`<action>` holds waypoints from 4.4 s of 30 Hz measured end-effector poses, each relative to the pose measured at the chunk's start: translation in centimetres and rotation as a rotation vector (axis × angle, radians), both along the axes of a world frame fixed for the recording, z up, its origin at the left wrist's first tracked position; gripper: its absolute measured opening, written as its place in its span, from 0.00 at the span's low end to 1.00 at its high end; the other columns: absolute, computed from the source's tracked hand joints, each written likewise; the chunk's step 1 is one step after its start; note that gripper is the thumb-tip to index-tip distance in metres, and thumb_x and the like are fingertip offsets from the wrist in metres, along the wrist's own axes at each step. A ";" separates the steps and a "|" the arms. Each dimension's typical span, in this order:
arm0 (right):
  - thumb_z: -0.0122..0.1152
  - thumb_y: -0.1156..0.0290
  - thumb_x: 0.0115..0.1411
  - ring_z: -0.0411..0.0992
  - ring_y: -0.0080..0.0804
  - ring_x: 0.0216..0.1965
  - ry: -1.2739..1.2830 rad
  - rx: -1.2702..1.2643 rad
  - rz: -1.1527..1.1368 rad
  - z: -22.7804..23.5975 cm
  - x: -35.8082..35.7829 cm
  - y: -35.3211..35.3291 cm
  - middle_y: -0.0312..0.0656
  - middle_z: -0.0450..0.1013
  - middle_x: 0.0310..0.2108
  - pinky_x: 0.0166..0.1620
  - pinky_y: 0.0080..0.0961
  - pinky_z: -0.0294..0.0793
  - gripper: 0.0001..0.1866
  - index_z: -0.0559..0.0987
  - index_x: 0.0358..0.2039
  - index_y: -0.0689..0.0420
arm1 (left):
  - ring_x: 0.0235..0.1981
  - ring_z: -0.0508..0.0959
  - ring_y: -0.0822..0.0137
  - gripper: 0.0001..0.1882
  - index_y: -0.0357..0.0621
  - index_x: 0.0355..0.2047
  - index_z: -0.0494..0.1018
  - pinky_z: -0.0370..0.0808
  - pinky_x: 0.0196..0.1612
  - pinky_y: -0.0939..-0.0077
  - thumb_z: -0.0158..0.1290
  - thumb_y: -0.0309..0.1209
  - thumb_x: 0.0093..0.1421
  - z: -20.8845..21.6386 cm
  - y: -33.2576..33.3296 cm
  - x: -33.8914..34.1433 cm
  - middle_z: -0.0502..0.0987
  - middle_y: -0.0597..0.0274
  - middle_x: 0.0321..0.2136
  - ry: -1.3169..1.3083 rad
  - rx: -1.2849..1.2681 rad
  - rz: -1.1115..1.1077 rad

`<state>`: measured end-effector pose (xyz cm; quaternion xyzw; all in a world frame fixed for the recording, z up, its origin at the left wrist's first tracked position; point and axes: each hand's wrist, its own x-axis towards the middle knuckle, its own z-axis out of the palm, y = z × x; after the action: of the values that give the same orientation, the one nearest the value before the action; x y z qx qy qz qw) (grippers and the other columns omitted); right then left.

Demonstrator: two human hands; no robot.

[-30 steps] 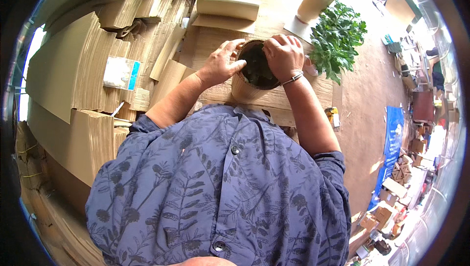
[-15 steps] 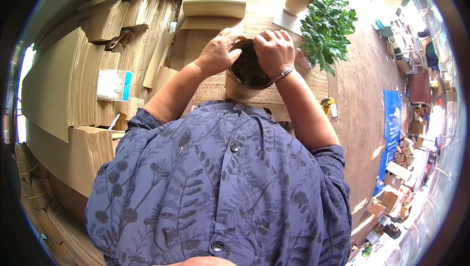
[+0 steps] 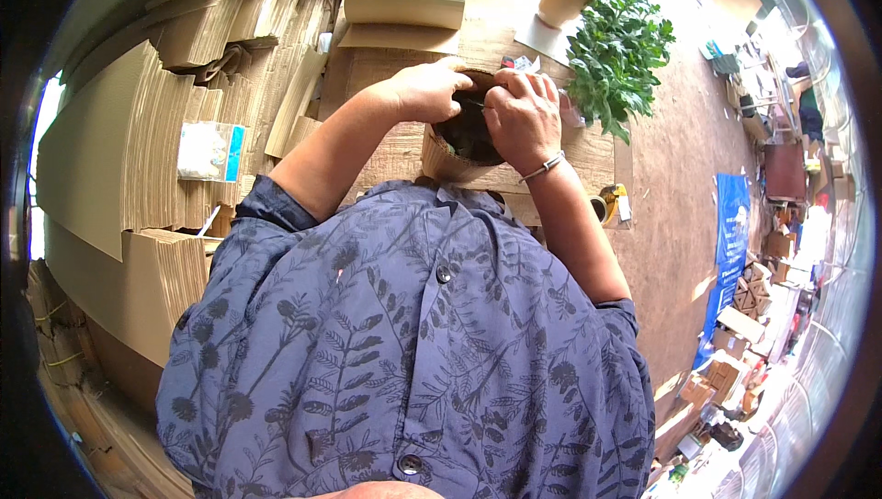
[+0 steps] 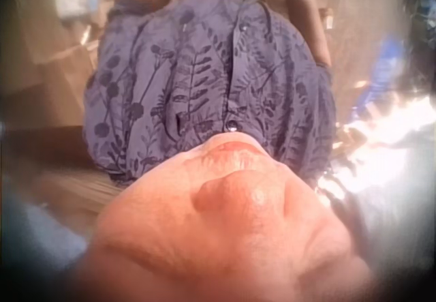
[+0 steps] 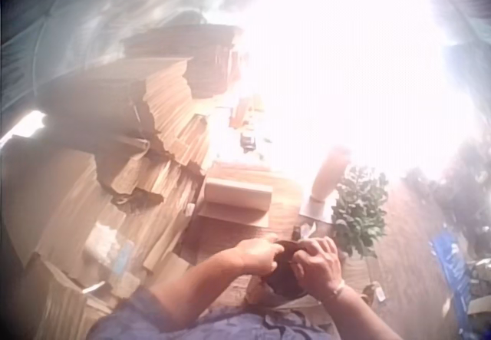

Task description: The person assembles cylindrical cardboard tubes by wrapping corrugated cardboard around a plastic bottle, securing it with tape, and inserting the bottle into the tube. The person repeats this process with multiple cardboard pieces and bottles.

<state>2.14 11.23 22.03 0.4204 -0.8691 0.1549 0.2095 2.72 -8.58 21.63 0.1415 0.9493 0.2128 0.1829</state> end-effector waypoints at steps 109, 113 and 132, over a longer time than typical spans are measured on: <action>0.65 0.64 0.60 0.70 0.22 0.26 -0.878 -0.241 -0.435 -5.3 5.7 9.5 0.34 0.73 0.25 0.33 0.22 0.71 0.16 0.80 0.48 0.52 | 0.46 0.80 0.58 0.18 0.41 0.51 0.73 0.75 0.52 0.70 0.51 0.24 0.60 -4.1 -6.8 -0.1 0.80 0.50 0.44 0.365 0.360 0.137; 0.64 0.68 0.60 0.68 0.22 0.27 -0.835 -0.284 -0.318 -5.3 4.9 8.2 0.33 0.72 0.26 0.34 0.21 0.71 0.15 0.79 0.48 0.53 | 0.47 0.79 0.56 0.18 0.40 0.50 0.73 0.74 0.53 0.67 0.51 0.26 0.60 -3.3 -5.4 2.6 0.79 0.49 0.45 0.277 0.493 0.312; 0.61 0.68 0.60 0.78 0.33 0.33 -1.026 -0.345 -0.397 -12.8 4.4 12.6 0.45 0.80 0.34 0.40 0.29 0.77 0.14 0.80 0.47 0.51 | 0.44 0.78 0.50 0.16 0.43 0.45 0.78 0.74 0.50 0.60 0.54 0.36 0.60 -1.6 1.8 1.6 0.79 0.50 0.40 0.361 -0.090 -0.184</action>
<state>6.53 23.79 9.27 0.0799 -0.8840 0.4361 -0.1481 4.32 -6.80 20.00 0.2549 0.9584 0.1236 0.0347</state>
